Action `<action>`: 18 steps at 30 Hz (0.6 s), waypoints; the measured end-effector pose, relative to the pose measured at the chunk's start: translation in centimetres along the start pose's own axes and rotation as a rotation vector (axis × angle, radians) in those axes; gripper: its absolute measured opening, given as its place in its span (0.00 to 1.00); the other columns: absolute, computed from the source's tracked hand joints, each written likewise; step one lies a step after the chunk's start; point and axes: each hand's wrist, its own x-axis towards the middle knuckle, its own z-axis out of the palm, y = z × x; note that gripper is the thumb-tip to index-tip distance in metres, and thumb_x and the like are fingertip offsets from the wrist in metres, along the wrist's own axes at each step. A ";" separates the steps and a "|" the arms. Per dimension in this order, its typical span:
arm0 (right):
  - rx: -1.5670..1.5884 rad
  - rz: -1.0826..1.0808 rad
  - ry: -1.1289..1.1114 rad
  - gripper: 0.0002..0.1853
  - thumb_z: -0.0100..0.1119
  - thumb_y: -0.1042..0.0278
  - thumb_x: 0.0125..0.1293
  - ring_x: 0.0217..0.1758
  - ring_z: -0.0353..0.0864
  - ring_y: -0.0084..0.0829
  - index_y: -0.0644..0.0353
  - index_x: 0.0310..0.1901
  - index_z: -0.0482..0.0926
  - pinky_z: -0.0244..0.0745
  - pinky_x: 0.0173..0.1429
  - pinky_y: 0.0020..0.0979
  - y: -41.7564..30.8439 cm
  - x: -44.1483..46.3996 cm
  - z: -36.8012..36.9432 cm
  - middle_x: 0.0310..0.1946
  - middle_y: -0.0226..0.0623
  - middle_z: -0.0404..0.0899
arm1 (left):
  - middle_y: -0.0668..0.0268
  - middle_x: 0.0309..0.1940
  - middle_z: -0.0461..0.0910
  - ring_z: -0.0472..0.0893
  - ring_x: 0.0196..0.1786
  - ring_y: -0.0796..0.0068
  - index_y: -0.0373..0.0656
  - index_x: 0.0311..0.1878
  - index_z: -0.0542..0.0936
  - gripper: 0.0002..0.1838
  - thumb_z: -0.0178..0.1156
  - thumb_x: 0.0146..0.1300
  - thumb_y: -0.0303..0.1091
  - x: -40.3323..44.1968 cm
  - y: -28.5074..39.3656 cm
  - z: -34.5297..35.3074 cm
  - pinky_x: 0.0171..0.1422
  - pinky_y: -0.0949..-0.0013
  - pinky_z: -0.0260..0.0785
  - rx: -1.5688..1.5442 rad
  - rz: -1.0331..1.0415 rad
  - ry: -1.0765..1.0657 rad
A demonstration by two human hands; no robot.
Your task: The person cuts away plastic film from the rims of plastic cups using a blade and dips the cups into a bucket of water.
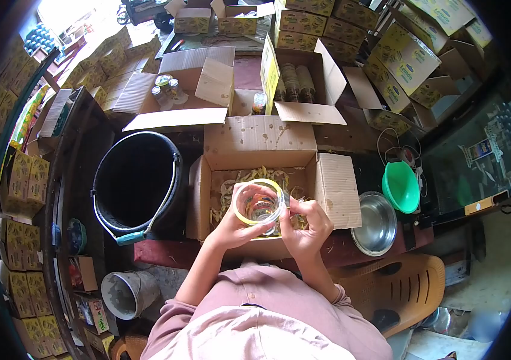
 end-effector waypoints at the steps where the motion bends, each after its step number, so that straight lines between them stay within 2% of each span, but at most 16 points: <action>1: -0.004 -0.003 -0.004 0.11 0.62 0.84 0.44 0.24 0.79 0.28 0.64 0.32 0.79 0.73 0.30 0.25 0.1 0.0 0.0 0.22 0.36 0.76 | 0.61 0.51 0.63 0.67 0.57 0.69 0.41 0.59 0.56 0.37 0.66 0.48 0.26 0.0 -0.1 -0.1 0.61 0.64 0.63 0.054 -0.006 0.001; 4: -0.009 0.009 -0.020 0.12 0.62 0.84 0.43 0.24 0.79 0.28 0.64 0.33 0.79 0.73 0.30 0.25 0.0 0.1 -0.3 0.22 0.37 0.76 | 0.61 0.51 0.63 0.68 0.57 0.68 0.40 0.58 0.58 0.36 0.67 0.47 0.27 0.1 -0.3 -0.2 0.61 0.65 0.62 0.016 0.009 -0.023; 7: 0.009 0.013 -0.021 0.13 0.62 0.85 0.42 0.25 0.79 0.28 0.64 0.33 0.79 0.73 0.31 0.25 0.3 0.2 -0.2 0.23 0.37 0.76 | 0.61 0.50 0.63 0.68 0.56 0.68 0.39 0.58 0.59 0.36 0.67 0.46 0.27 -0.1 -0.3 -0.2 0.62 0.66 0.62 0.144 0.036 -0.095; 11: 0.052 0.035 -0.045 0.11 0.62 0.85 0.43 0.24 0.78 0.27 0.65 0.32 0.79 0.72 0.30 0.24 0.4 0.7 -0.6 0.23 0.37 0.76 | 0.61 0.51 0.63 0.68 0.57 0.69 0.39 0.57 0.61 0.35 0.67 0.45 0.26 0.2 0.9 -0.2 0.62 0.66 0.61 0.169 0.040 -0.092; 14: 0.101 0.128 0.005 0.10 0.62 0.84 0.45 0.24 0.78 0.26 0.65 0.31 0.78 0.71 0.29 0.23 0.2 0.3 -0.6 0.23 0.36 0.76 | 0.61 0.51 0.64 0.68 0.57 0.70 0.41 0.56 0.62 0.32 0.66 0.47 0.25 0.3 1.2 0.3 0.62 0.65 0.61 -0.101 -0.018 -0.024; 18: 0.070 0.117 0.035 0.09 0.63 0.83 0.45 0.24 0.78 0.26 0.65 0.31 0.78 0.71 0.29 0.23 -0.1 0.0 -0.7 0.22 0.36 0.76 | 0.62 0.52 0.65 0.67 0.57 0.72 0.42 0.56 0.62 0.31 0.64 0.47 0.24 0.1 1.2 0.1 0.63 0.66 0.60 -0.150 -0.102 0.017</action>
